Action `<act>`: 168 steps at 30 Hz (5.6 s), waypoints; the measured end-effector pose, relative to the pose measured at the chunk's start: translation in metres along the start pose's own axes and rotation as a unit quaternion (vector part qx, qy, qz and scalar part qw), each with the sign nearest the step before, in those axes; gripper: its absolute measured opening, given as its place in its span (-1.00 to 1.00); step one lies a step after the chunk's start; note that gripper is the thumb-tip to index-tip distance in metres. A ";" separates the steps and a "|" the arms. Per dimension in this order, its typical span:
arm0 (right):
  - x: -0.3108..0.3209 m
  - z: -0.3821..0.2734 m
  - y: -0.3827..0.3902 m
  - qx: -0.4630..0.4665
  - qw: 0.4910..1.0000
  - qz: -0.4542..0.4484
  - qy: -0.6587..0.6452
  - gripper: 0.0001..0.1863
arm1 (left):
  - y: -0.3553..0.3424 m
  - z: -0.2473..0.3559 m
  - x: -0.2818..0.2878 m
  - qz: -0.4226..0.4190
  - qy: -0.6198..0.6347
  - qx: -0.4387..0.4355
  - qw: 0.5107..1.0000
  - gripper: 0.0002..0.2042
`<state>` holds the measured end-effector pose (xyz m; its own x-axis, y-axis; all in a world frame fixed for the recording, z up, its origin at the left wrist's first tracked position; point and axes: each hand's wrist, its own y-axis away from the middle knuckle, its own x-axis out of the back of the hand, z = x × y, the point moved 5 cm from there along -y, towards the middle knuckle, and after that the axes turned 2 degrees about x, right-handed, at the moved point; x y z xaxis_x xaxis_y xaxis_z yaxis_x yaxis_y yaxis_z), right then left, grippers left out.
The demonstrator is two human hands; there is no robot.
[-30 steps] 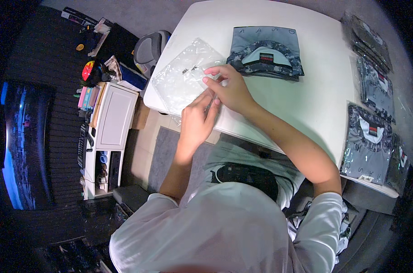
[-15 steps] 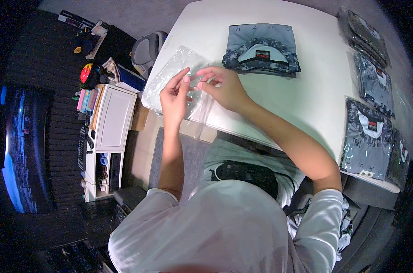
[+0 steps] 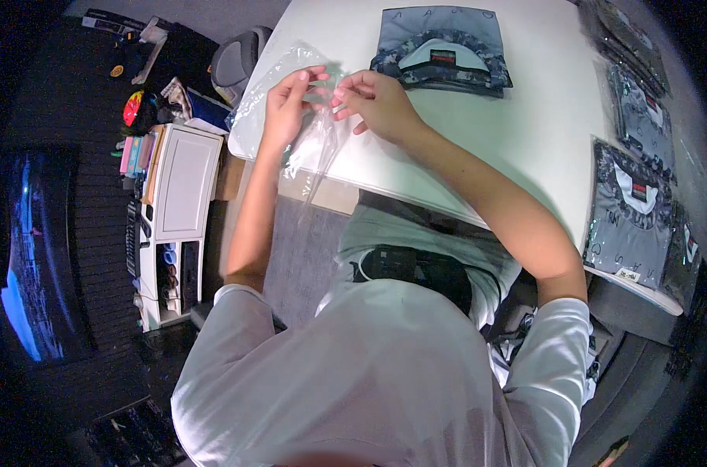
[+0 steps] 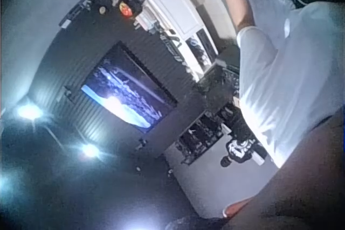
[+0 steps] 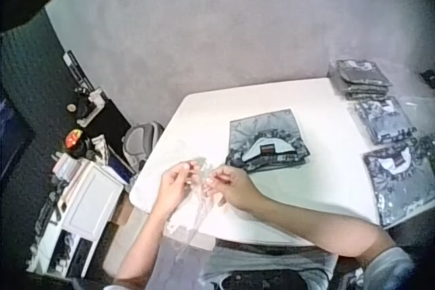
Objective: Folding a camouflage-patterned shirt and placing it into a clear plastic adhesive bag.
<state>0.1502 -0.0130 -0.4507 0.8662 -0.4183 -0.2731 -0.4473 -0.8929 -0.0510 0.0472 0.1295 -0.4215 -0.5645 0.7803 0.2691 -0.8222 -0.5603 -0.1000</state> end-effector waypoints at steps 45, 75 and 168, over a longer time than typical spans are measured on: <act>-0.002 0.005 -0.001 -0.035 0.998 -0.010 -0.045 -0.70 | -0.017 0.056 0.011 -0.033 -0.267 -0.302 0.915 -0.65; -0.008 0.006 0.005 -0.099 0.991 -0.011 -0.091 -0.77 | -0.063 0.010 0.037 0.125 -0.356 -0.101 0.921 -0.42; 0.106 -0.037 0.087 -0.181 0.952 0.173 -0.178 -0.56 | -0.033 0.053 -0.138 -0.036 -0.509 -0.263 0.819 -0.46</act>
<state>0.2114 -0.1411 -0.4489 0.5217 -0.6725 -0.5250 -0.5303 -0.7377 0.4180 0.1556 0.0255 -0.4047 -0.3804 0.0203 0.9246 -0.9194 -0.1161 -0.3758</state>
